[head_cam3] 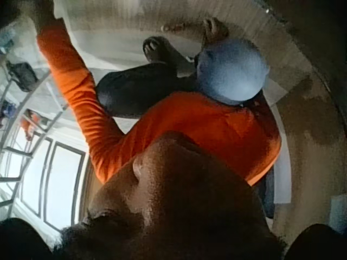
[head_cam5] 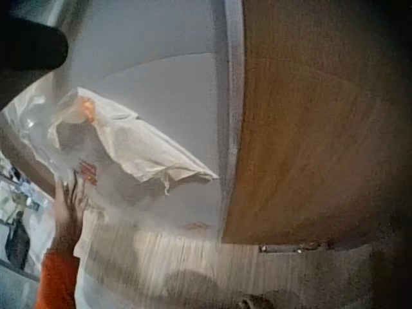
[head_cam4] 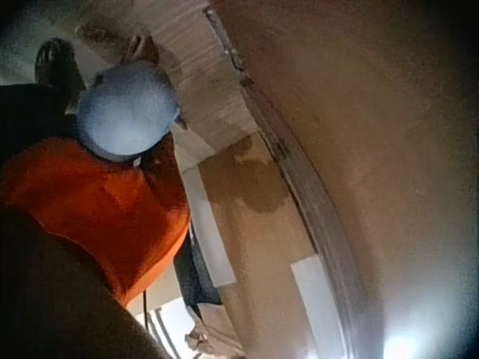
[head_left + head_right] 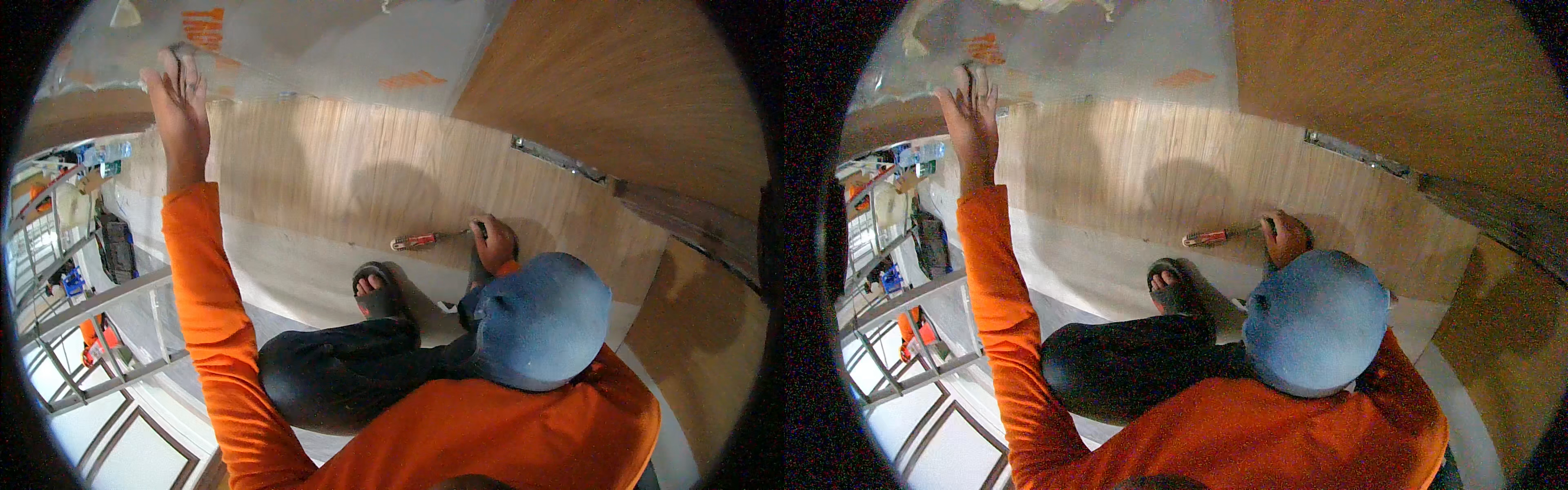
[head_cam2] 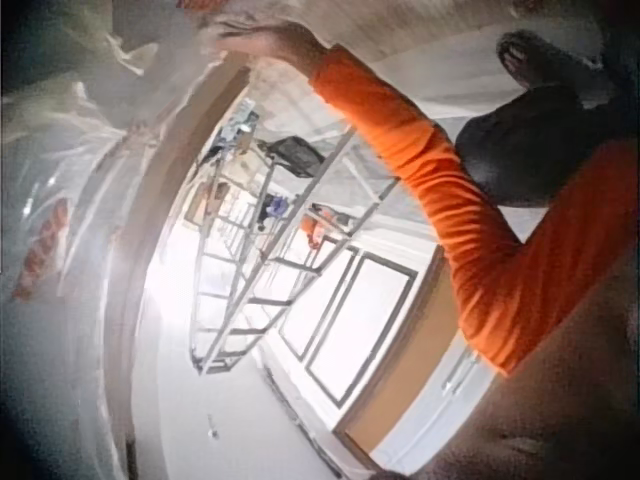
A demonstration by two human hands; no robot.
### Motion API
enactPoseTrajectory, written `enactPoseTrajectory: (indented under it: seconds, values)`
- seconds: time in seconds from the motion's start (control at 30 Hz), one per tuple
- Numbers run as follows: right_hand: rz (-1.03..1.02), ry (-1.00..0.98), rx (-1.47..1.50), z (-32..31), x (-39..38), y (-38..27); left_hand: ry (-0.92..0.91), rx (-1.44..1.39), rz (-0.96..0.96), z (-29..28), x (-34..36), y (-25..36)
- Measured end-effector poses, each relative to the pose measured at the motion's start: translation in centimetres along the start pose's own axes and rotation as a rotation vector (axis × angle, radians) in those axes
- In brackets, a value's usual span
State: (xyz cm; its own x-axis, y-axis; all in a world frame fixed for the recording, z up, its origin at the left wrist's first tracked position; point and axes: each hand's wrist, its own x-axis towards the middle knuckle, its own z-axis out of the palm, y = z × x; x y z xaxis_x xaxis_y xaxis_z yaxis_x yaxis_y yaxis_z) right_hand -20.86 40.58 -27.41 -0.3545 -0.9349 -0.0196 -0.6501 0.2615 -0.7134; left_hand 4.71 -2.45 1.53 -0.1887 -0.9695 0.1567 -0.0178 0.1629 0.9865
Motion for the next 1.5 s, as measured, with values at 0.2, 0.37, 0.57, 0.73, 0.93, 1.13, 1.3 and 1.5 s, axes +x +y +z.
enactPoseTrajectory:
  seconds: [0.2,0.37,0.57,0.73,0.93,1.13,1.3,1.5]
  values:
    - [0.063,-0.008,0.008,-0.5,-0.6,0.0,-0.013,-0.003,0.044,0.3,-0.8,-0.3]
    - [0.143,-0.051,0.061,0.2,-0.7,0.1,0.006,0.046,0.04,0.1,-1.9,-0.1]
    - [0.13,0.016,0.087,0.0,-1.0,0.4,0.046,0.11,0.038,-0.2,-2.4,-0.7]
    - [0.323,0.064,0.254,-0.3,0.0,0.6,0.077,0.181,-0.001,1.7,-3.8,-1.0]
    - [0.276,0.656,0.633,-10.1,6.5,-2.6,-0.054,0.399,0.199,6.4,-6.1,-0.9]
    - [-0.009,0.927,0.138,-21.8,15.2,-7.9,-0.198,0.492,0.271,11.5,-8.4,-1.8]
    - [-0.019,1.048,0.136,-22.0,17.0,-8.2,-0.332,0.64,0.277,10.8,-5.7,-1.1]
    - [0.091,0.915,0.214,-22.0,16.4,-8.7,-0.387,0.577,0.225,10.5,-5.0,1.5]
